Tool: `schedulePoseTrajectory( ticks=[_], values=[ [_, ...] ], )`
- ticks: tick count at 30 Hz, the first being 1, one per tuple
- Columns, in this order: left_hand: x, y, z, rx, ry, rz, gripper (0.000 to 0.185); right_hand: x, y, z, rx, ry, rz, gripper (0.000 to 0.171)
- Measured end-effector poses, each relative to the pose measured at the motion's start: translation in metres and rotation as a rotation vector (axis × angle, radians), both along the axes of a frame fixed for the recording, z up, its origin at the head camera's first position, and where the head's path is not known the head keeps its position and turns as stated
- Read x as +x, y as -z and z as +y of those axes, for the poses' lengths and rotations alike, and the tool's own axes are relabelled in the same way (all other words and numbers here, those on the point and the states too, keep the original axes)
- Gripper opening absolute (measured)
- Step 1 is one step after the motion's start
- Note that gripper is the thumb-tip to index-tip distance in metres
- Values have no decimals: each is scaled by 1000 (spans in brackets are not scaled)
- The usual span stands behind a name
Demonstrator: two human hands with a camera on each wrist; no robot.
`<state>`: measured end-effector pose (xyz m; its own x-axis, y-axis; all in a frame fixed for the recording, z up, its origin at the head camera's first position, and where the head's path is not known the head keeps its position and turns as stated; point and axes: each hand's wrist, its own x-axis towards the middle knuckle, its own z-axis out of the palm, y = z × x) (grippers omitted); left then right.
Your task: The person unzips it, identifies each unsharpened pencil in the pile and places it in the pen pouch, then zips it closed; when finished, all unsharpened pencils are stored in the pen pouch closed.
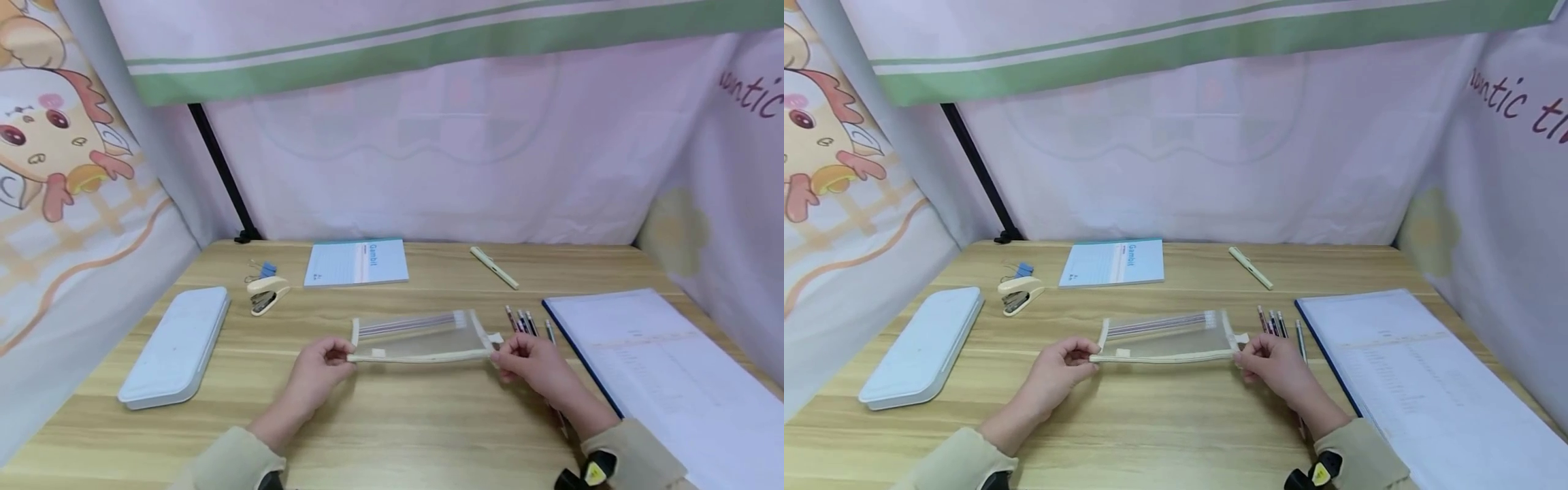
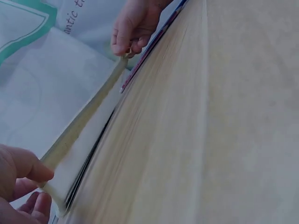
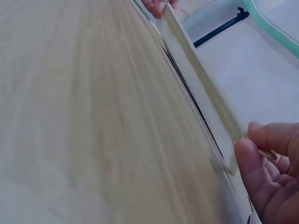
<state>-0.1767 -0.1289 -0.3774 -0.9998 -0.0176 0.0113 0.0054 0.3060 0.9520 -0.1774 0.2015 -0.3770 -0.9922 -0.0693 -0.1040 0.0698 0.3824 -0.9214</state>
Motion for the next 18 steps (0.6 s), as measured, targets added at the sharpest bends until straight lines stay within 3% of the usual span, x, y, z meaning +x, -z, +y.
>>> schedulePoseTrajectory(
  ticks=[6, 15, 18],
  values=[
    [-3, 4, 3, 2, 14, -60, 34, 1, 3, -6, 3, 16, -99, 40],
    [-13, 7, 2, -69, 14, -57, 36, -2, 4, -12, 86, 5, -62, 34],
    [-13, 1, -3, -102, 37, -74, 36, -1, -1, -12, 151, -34, -55, 34]
  ],
)
